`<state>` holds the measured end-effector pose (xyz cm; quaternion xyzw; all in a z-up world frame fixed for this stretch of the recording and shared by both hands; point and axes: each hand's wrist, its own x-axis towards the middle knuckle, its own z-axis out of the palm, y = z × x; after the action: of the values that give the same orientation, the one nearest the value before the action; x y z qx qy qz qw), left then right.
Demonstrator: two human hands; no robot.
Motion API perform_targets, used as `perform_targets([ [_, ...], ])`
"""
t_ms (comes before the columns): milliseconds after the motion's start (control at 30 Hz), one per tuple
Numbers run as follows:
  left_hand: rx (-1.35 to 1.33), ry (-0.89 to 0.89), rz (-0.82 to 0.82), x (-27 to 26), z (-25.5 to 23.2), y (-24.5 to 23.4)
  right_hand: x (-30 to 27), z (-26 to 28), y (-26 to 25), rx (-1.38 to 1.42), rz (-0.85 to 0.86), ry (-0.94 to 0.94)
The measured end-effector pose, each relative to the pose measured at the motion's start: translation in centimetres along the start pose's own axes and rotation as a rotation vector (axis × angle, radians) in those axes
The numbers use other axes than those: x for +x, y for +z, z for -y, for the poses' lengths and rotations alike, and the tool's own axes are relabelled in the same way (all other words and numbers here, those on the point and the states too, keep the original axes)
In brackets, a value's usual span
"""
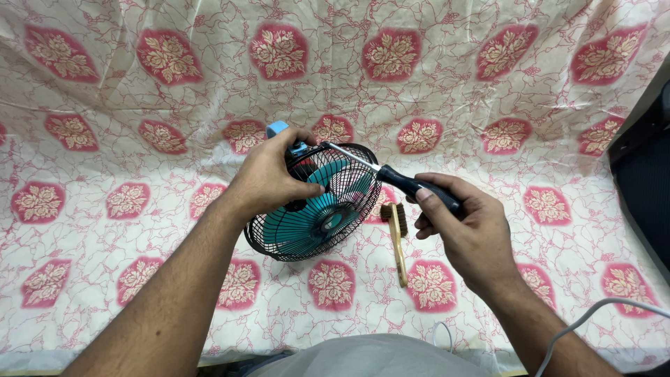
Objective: The person uses a screwdriver to loosen and remove the front grille of a small electric fan, then proceeds to unscrew the central nut holding the fan blades. The front grille is placed on the table, and the person continues to loosen the central nut while the fan remains partially disassembled.
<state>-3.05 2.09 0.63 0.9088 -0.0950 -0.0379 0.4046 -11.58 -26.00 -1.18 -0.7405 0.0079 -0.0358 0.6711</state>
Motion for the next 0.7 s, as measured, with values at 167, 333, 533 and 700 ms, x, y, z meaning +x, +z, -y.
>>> perform_targets([
  [167, 0.028, -0.009, 0.019, 0.5, 0.3, -0.1, -1.0, 1.7, 1.5, -0.357, -0.078, -0.087],
  [333, 0.005, -0.015, 0.048, 0.8, 0.4, -0.2, -1.4, 4.3, 2.0, -0.724, -0.067, -0.41],
  [533, -0.017, -0.055, 0.068, 0.9, 0.2, 0.1, -1.0, 5.5, 2.9, -0.804, 0.097, 0.095],
  [700, -0.024, -0.029, 0.051, 0.5, 0.1, 0.3, -1.0, 3.6, 4.4, -0.295, 0.253, 0.439],
])
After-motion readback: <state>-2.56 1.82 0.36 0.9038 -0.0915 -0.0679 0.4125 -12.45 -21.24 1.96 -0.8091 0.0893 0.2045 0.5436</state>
